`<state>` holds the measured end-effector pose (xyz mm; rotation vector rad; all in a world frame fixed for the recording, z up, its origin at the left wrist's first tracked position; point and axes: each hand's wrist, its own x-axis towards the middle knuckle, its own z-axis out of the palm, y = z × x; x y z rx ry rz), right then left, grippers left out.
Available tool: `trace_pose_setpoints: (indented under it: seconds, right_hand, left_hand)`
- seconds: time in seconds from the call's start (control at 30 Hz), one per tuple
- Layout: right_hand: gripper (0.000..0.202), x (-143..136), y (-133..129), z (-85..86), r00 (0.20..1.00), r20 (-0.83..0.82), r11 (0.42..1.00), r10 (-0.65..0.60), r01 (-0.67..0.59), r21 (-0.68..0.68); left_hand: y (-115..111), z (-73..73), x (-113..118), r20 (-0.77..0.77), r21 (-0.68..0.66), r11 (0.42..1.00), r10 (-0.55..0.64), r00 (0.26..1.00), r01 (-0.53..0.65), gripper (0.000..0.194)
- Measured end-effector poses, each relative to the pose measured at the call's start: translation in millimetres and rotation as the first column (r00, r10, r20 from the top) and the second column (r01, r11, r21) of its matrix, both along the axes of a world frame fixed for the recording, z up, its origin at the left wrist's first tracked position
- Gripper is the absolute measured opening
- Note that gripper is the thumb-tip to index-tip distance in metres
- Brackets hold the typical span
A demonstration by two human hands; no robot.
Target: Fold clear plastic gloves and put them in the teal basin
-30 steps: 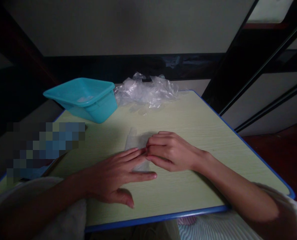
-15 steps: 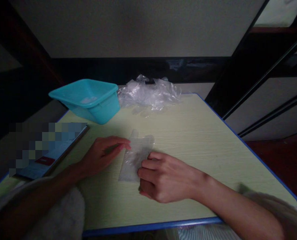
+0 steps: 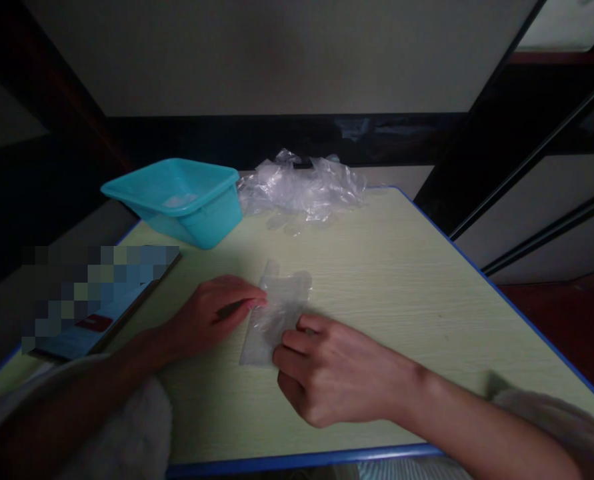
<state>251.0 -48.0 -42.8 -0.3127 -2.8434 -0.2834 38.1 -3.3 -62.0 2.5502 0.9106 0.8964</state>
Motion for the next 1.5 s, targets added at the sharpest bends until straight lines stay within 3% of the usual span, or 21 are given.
trace_pose_setpoints:
  seconds: [0.23, 0.47, 0.73, 1.0, 1.3, 1.5]
  right_hand:
    - [0.025, -1, -1, -2.0, 1.000, -0.028, 1.000, -0.001, 0.001, 0.000]
    - [0.024, 1, 5, 0.7, 1.000, -0.005, 0.998, -0.014, 0.014, -0.068]
    - [0.020, 2, 1, 5.3, 0.996, 0.090, 0.999, -0.021, 0.025, -0.037]
    - [0.024, 0, 0, 2.1, 0.999, 0.021, 0.999, -0.032, 0.033, -0.026]
    - [0.029, 6, 7, 6.5, 0.988, -0.075, 0.961, -0.133, 0.110, -0.255]
    - [0.026, 8, 9, 7.9, 0.978, -0.079, 0.919, -0.194, 0.153, -0.364]
  left_hand:
    - [0, 1.2, -1, -0.066, 0.045, 0.998, -0.048, 0.997, 0.051, 0.025]
    - [2, 6.7, -6, -0.148, 0.039, 0.989, -0.135, 0.980, 0.142, 0.039]
    - [0, 7.4, -6, -0.178, 0.070, 0.987, -0.131, 0.975, 0.145, 0.040]
    - [0, 10.9, -7, -0.254, 0.099, 0.983, -0.124, 0.959, 0.153, 0.042]
    - [-2, 14.1, -11, -0.312, 0.058, 0.979, -0.167, 0.935, 0.195, 0.043]
    - [-3, 14.5, -10, -0.358, 0.066, 0.976, -0.170, 0.918, 0.206, 0.029]
